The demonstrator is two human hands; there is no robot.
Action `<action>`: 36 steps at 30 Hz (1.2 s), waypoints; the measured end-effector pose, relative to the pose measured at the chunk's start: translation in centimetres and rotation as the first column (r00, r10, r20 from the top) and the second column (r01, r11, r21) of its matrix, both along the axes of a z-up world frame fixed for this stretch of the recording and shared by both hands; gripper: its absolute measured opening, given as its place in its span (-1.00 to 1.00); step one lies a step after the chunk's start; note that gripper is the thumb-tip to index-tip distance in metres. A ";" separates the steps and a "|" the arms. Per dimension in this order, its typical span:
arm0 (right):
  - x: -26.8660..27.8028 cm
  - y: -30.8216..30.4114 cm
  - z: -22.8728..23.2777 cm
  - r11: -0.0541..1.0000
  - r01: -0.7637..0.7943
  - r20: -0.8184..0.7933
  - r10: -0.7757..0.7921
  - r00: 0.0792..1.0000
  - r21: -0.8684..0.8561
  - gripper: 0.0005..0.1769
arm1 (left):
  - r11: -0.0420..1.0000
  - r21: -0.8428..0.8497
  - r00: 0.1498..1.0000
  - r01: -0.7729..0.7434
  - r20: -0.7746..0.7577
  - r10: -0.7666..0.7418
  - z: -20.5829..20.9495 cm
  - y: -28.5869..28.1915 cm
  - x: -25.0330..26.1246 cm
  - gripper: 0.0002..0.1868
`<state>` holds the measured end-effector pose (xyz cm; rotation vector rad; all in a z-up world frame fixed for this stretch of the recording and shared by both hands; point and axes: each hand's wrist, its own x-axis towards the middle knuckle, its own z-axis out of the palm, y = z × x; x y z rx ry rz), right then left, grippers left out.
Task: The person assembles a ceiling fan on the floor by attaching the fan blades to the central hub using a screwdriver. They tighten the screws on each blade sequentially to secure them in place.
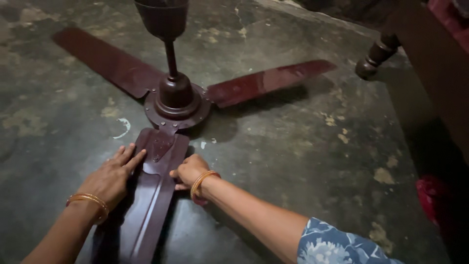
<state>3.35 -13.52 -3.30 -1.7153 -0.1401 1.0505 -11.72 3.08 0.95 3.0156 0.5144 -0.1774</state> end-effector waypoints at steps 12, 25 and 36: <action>-1.4 -4.4 3.1 0.926 -0.149 0.917 0.368 0.151 -0.347 -0.65 | 0.913 -0.054 0.911 -0.404 -0.122 0.395 2.4 -4.4 2.2 0.30; 0.1 -9.9 2.0 0.894 -0.267 0.772 0.447 0.453 -0.361 -0.60 | 0.871 -0.051 0.855 -0.489 -0.227 0.467 1.6 -4.2 3.5 0.25; 5.8 -10.0 10.0 0.942 -0.198 0.572 0.322 0.754 -0.270 -0.51 | 0.851 -0.102 0.855 -0.515 -0.134 0.501 -2.7 -4.6 3.7 -0.12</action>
